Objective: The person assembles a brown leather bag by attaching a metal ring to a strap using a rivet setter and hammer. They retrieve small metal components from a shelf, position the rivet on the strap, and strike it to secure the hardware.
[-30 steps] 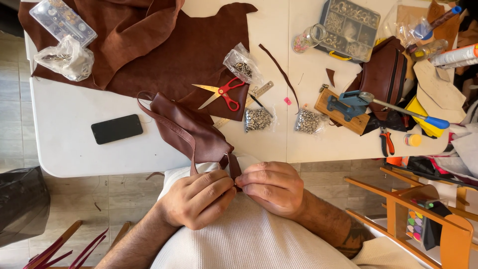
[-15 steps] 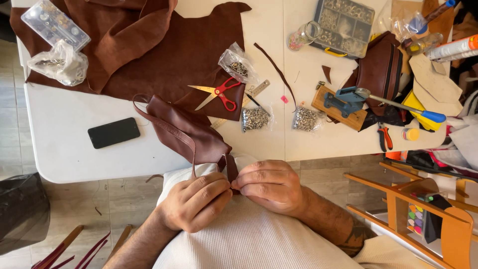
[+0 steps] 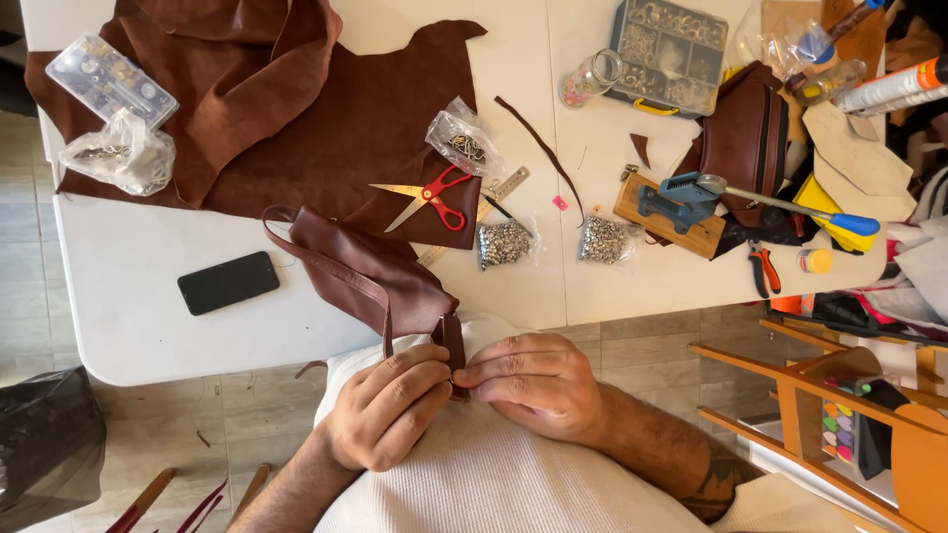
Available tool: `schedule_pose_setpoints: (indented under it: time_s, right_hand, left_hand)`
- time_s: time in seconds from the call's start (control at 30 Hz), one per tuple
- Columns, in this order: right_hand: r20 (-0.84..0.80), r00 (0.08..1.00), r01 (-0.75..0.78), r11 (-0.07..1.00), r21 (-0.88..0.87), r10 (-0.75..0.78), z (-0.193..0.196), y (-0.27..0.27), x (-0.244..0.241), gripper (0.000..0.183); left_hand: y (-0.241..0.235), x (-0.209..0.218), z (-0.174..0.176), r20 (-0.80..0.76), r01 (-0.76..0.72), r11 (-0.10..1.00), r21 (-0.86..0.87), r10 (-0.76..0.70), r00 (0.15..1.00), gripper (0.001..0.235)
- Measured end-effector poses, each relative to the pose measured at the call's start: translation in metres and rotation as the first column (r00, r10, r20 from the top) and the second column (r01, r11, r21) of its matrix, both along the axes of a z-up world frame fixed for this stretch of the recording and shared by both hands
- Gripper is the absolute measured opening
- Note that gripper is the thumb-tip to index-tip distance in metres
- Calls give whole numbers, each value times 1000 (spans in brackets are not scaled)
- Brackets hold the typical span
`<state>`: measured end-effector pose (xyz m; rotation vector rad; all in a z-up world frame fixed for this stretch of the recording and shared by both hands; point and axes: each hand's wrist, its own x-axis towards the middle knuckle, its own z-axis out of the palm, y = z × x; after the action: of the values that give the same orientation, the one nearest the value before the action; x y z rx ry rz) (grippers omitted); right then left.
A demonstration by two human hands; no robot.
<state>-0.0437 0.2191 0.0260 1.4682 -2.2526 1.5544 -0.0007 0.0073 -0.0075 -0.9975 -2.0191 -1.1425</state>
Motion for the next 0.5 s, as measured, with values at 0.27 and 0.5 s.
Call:
schedule_pose_setpoints:
  time_s: [0.27,0.5]
  right_hand:
    - [-60,998,-4,1000,3,4,-1,-3,1,17]
    - [-23,1000,-1,999,-32,0,-6,-5,3,13]
  left_hand:
    - [3,0,-7,-12,-28,999,19,29,1000,15]
    - [5,2,-9,-23,-55,998,12,55,998,19]
